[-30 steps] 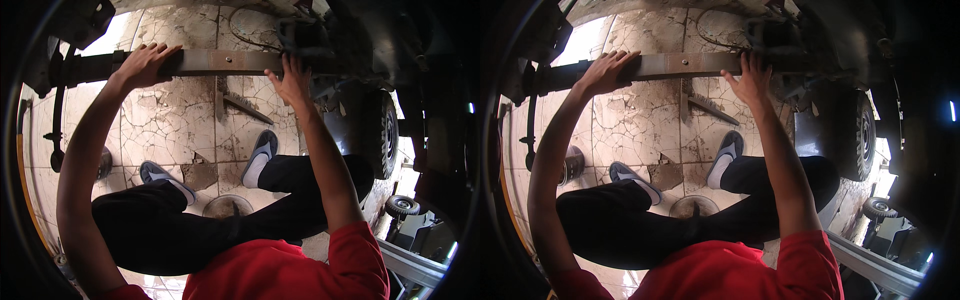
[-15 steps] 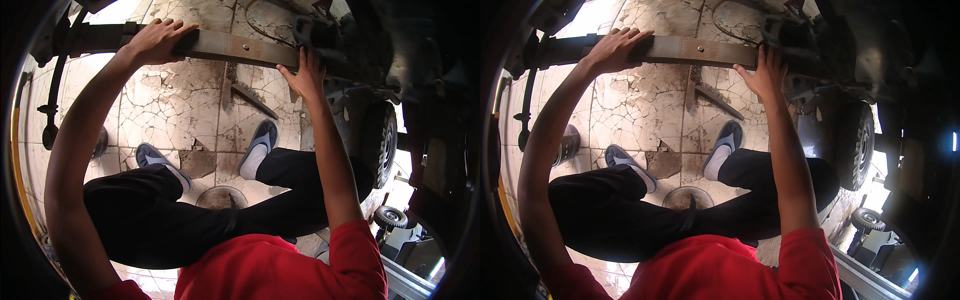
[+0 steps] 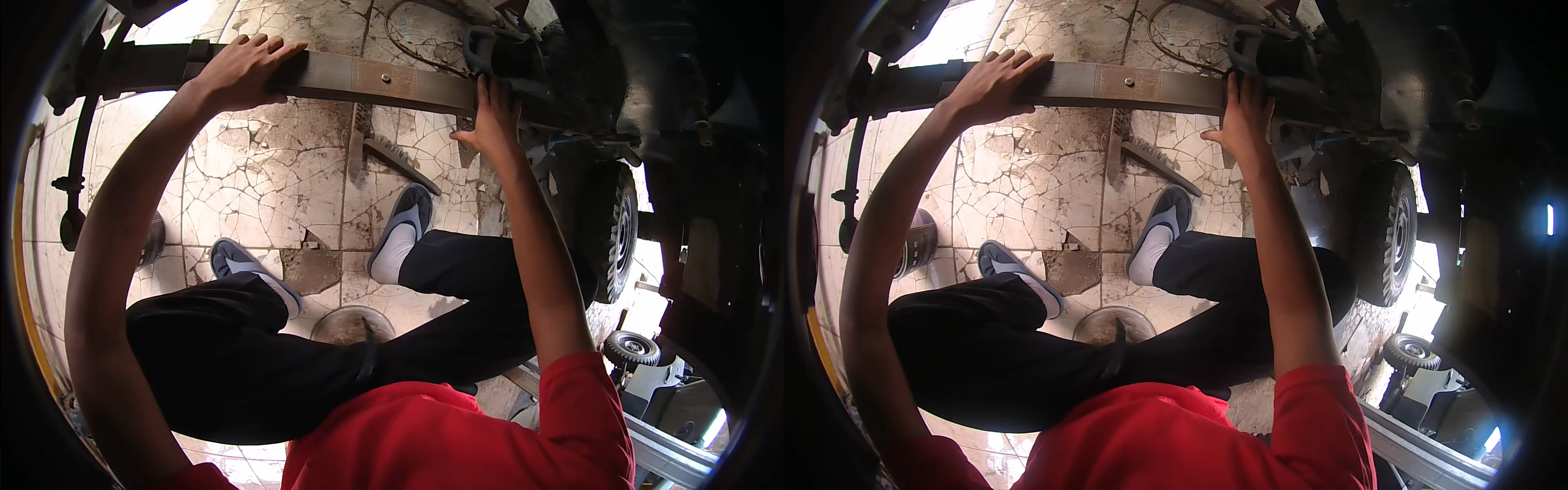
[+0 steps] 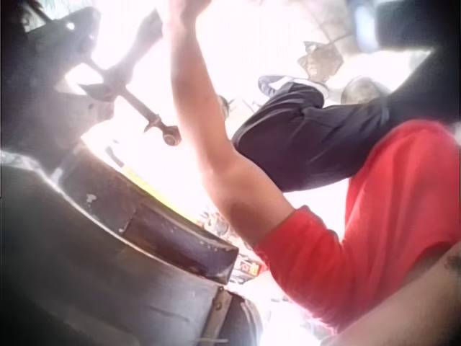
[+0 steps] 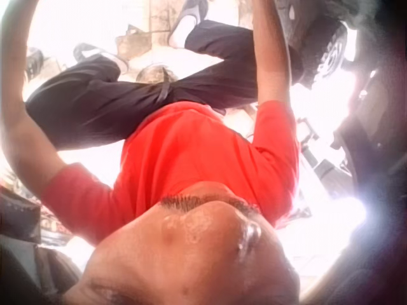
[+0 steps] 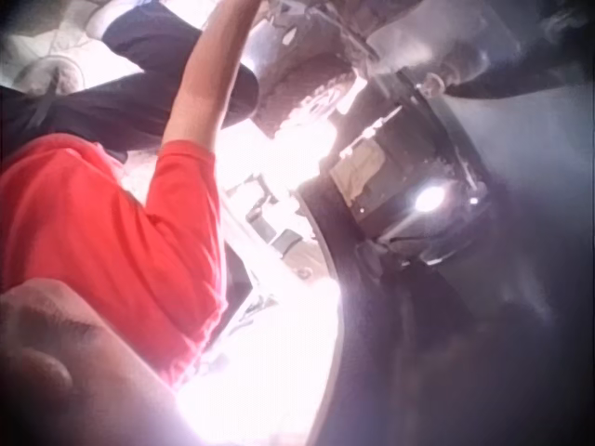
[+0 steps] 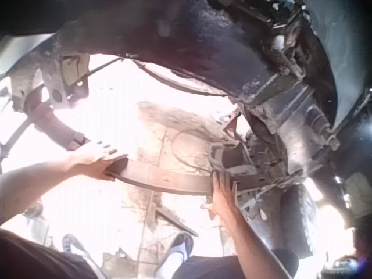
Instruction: The person sits under a raised vehicle and scrubs a metal undercarriage beam with a wire brush. They repeatedly scrub the same section of the beam, occasionally pausing to reposition their hands or the brush.
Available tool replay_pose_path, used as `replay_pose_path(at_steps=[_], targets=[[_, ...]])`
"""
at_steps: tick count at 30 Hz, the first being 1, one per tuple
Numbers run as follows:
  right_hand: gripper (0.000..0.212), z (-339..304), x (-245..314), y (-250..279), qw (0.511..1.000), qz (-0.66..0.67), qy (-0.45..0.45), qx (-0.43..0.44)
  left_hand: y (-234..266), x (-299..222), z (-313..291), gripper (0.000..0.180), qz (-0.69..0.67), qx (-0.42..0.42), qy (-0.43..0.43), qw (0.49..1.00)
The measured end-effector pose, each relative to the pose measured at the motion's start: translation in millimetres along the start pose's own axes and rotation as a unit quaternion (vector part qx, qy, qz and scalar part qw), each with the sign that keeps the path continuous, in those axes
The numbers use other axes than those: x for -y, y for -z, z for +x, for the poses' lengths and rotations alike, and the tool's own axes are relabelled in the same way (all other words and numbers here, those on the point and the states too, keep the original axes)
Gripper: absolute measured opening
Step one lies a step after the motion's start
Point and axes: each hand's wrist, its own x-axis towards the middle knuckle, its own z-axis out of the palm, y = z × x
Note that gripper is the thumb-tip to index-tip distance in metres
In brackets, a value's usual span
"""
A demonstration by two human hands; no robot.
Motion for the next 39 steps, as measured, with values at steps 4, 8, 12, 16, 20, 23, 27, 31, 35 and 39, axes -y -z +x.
replay_pose_path(at_steps=[4,8,12,16,20,23,27,31,35,39], targets=[[0.131,-24,2,4,0.999,-0.007,0.013,0.033,-1,3,-2,0.096,-0.005,0.021,0.002,1.0],[0.13,-20,-6,1,1.0,-0.016,0.01,0.021,1,3,0,0.096,-0.013,0.031,-0.001,0.999],[0.129,9,-16,-5,1.0,-0.001,-0.004,0.021,2,4,2,0.096,-0.009,0.024,0.0,1.0],[0.127,-28,-1,0,1.0,-0.006,-0.012,0.027,-2,2,-2,0.095,0.0,0.02,0.003,1.0],[0.128,-40,-6,-1,1.0,-0.011,-0.006,0.028,8,-1,4,0.099,0.0,0.069,0.01,0.998],[0.126,-26,-7,3,0.998,-0.028,-0.034,0.048,3,-5,7,0.1,0.014,0.072,0.021,0.997],[0.124,-15,1,5,0.996,-0.039,-0.052,0.065,-10,-12,0,0.101,0.082,0.035,0.035,0.995],[0.123,-21,1,6,0.994,-0.05,-0.029,0.092,16,-33,12,0.095,0.145,0.202,0.09,0.964],[0.123,-23,0,8,0.998,-0.041,-0.009,0.057,25,-51,25,0.092,0.189,0.259,0.145,0.936],[0.117,-19,2,4,0.999,-0.025,-0.013,0.025,13,-59,25,0.095,0.177,0.193,0.203,0.943]])
